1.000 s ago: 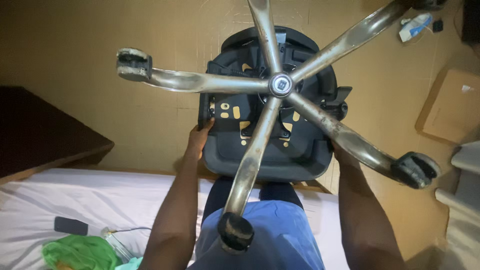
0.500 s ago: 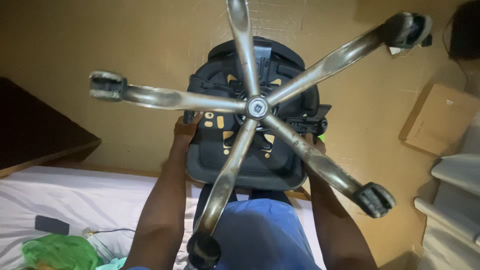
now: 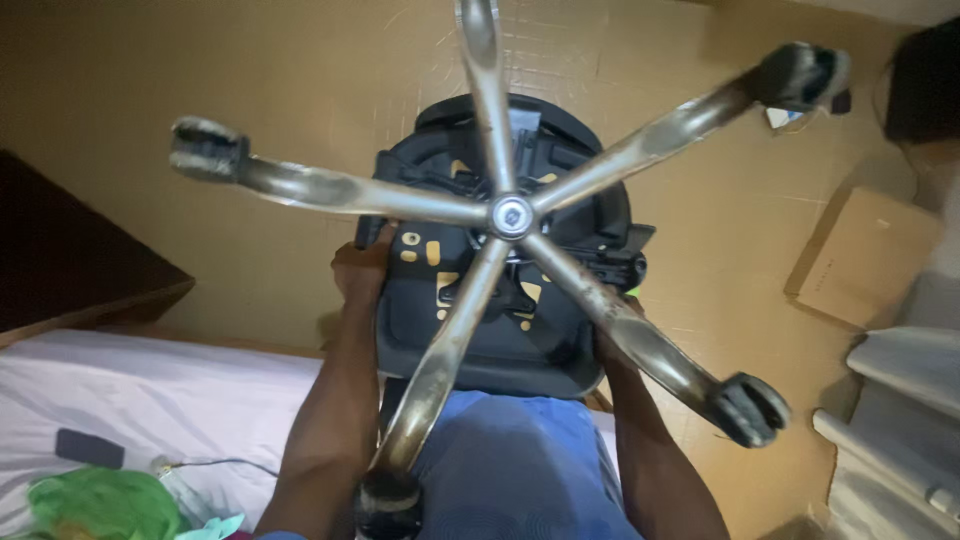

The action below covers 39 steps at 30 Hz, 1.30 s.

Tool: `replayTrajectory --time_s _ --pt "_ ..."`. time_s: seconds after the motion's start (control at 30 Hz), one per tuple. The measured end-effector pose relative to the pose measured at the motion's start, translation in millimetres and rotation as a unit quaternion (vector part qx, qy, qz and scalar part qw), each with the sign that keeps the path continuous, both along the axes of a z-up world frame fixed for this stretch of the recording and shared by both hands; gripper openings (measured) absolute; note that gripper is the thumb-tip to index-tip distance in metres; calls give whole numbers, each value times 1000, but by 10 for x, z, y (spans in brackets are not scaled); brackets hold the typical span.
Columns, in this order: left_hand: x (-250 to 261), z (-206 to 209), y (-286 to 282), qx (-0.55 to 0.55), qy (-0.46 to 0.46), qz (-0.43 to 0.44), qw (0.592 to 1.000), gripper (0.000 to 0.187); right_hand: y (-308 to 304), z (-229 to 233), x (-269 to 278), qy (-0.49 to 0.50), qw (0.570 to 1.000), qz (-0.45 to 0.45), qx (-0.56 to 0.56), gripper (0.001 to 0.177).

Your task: The person flips an office chair upside down and uses an Allen key to tighten a screw on the underside mechanism. The chair is then left upside down.

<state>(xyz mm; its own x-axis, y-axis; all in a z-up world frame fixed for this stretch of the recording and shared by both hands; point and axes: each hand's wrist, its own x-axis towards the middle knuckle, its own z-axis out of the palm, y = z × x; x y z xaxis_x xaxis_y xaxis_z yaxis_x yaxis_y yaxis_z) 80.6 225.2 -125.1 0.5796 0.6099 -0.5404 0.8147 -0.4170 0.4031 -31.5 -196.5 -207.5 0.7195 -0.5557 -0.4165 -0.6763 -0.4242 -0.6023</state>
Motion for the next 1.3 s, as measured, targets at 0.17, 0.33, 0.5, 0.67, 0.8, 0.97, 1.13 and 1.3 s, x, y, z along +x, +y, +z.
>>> replayTrajectory --time_s 0.17,0.33,0.5,0.67,0.8,0.97,1.13,1.3 --pt "116 95 -67 -16 32 -58 998 85 28 -17 -170 -33 999 37 -3 47" --pt "83 -334 1 -27 -1 -81 996 81 29 -82 -240 -49 998 38 -6 42" --pt "51 -615 178 -90 5 -67 994 82 21 -223 -308 -79 993 80 -30 37" --pt "-26 -473 251 -92 -56 -123 987 83 39 -307 -414 -126 976 159 -74 33" --pt "-348 -275 370 -137 -116 -158 971 84 33 -279 -526 -201 952 213 -93 29" --pt "-765 -589 574 -173 -68 -121 975 78 110 -336 -516 -323 919 203 -102 27" --pt "-851 -1192 809 -116 -211 -208 948 72 173 -216 -397 -229 898 213 -308 31" --pt "-786 -1129 809 -174 -311 -70 932 67 405 332 -317 -18 982 79 -170 64"
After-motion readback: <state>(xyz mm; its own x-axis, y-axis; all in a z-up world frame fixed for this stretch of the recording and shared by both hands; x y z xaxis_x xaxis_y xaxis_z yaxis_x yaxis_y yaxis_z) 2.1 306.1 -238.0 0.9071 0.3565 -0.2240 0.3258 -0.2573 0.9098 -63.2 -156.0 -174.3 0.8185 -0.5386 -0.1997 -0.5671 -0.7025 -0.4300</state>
